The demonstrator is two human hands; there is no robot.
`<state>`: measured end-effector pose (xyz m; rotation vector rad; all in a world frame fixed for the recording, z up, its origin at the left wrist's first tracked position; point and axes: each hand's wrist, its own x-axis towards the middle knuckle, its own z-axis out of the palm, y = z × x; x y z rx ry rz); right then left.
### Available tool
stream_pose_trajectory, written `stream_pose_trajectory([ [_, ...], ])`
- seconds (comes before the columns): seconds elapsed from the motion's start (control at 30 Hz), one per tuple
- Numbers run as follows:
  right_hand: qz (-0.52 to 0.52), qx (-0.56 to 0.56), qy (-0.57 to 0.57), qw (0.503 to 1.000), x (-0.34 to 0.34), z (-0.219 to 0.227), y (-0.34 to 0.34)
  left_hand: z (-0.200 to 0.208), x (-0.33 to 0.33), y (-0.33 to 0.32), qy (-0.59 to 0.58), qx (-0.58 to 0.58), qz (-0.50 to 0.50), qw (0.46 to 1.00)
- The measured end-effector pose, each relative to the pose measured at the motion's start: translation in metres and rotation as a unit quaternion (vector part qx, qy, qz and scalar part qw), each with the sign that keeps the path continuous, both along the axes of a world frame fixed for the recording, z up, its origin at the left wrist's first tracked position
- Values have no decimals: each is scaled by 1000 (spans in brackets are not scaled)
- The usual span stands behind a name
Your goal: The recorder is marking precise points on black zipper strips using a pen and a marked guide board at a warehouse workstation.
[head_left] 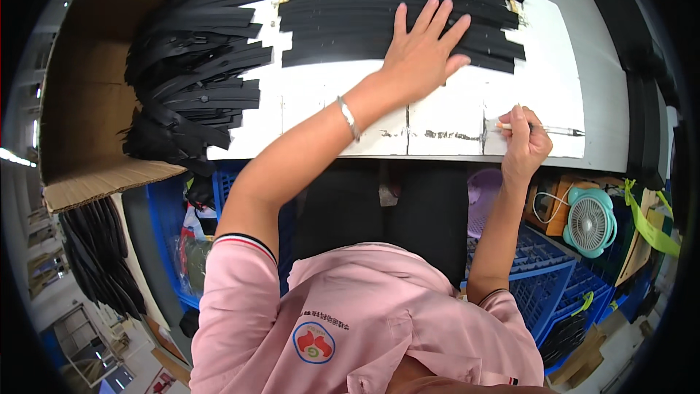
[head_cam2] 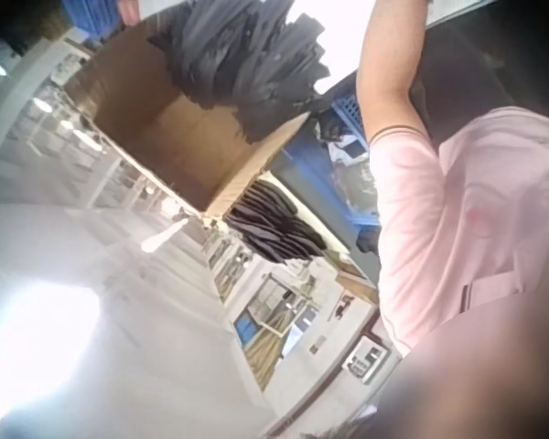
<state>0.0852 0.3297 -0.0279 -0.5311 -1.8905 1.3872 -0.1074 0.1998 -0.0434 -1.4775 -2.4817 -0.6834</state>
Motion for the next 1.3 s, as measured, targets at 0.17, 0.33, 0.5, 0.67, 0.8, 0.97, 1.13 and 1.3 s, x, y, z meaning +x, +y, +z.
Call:
stream_pose_trajectory([
  [0.17,15,-18,7,1000,-5,1,-4,-11,-85,25,134,41,19,990],
  [0.33,0,-27,3,1000,0,0,0,30,-92,28,25,-21,31,999],
  [0.5,-6,-38,-2,999,-3,0,-3,3,-65,-20,55,57,31,996],
  [0.67,3,-60,1,998,-2,2,-2,30,-31,-142,40,-52,95,993],
  [0.8,21,-53,9,998,-4,3,-3,21,-49,-241,103,-101,252,957],
  [0.97,5,-36,-3,999,-6,2,-3,44,-50,-261,69,-30,297,952],
  [1.13,-9,-33,14,999,-10,5,-8,39,-4,-202,103,-8,160,982],
  [1.3,-17,71,-56,996,-4,20,-22,22,66,-119,10,50,64,997],
])
